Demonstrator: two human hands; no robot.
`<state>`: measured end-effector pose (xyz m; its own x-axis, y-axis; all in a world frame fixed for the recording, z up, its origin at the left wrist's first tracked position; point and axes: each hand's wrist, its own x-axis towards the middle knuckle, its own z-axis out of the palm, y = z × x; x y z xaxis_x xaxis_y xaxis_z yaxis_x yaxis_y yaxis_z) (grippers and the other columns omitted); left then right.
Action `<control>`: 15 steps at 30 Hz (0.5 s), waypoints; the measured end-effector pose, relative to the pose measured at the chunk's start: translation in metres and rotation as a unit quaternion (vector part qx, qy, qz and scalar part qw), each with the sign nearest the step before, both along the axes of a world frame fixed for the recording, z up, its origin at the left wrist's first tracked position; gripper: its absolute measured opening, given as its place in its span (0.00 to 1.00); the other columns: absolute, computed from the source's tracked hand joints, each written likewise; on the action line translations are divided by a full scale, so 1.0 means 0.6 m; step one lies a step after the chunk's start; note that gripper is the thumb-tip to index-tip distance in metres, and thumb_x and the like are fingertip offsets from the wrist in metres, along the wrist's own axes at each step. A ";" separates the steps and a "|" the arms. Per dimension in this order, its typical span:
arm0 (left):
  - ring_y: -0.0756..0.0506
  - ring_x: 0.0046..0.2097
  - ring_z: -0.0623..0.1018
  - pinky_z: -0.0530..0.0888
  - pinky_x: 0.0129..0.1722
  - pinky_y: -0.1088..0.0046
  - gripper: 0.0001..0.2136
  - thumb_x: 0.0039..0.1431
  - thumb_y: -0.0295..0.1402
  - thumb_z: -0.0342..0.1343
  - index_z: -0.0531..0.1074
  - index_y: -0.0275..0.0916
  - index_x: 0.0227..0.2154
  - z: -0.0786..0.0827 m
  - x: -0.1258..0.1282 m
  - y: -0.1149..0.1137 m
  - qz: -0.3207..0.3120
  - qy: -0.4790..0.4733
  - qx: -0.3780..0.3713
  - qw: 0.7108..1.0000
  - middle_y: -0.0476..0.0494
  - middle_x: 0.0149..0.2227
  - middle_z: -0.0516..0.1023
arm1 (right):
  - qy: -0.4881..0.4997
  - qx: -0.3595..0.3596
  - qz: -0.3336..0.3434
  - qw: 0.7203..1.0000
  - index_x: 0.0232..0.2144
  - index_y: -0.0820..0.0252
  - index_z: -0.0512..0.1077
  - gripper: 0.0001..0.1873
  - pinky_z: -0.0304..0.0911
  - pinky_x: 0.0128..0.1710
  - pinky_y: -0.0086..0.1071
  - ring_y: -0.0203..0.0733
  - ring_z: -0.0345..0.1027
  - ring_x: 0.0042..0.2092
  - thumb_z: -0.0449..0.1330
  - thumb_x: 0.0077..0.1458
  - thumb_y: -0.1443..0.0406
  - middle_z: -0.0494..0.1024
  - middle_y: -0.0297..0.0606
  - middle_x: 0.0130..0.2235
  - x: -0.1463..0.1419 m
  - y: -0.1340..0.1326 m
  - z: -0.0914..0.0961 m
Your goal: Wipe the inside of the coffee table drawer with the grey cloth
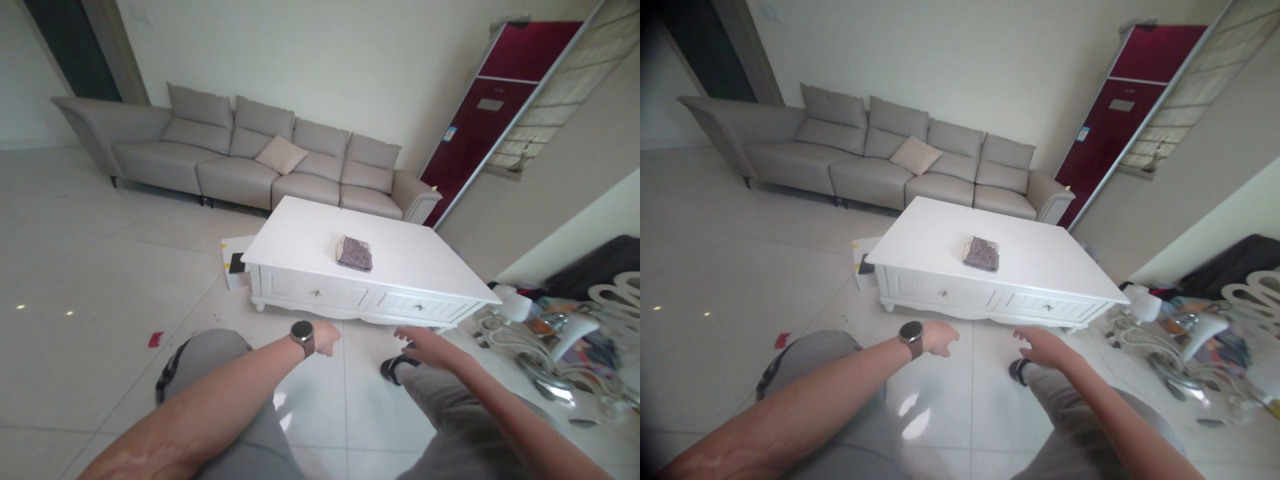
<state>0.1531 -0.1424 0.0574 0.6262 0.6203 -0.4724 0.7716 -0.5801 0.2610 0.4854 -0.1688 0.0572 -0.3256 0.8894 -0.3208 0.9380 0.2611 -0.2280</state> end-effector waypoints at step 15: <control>0.31 0.53 0.81 0.78 0.55 0.53 0.22 0.53 0.33 0.65 0.77 0.31 0.51 -0.074 0.013 0.001 0.057 -0.012 0.008 0.998 0.29 0.51 0.82 | -0.055 -0.163 0.240 0.955 0.54 0.63 0.80 0.21 0.68 0.58 0.41 0.57 0.75 0.57 0.63 0.59 0.64 0.81 0.50 0.57 -0.336 0.049 -0.161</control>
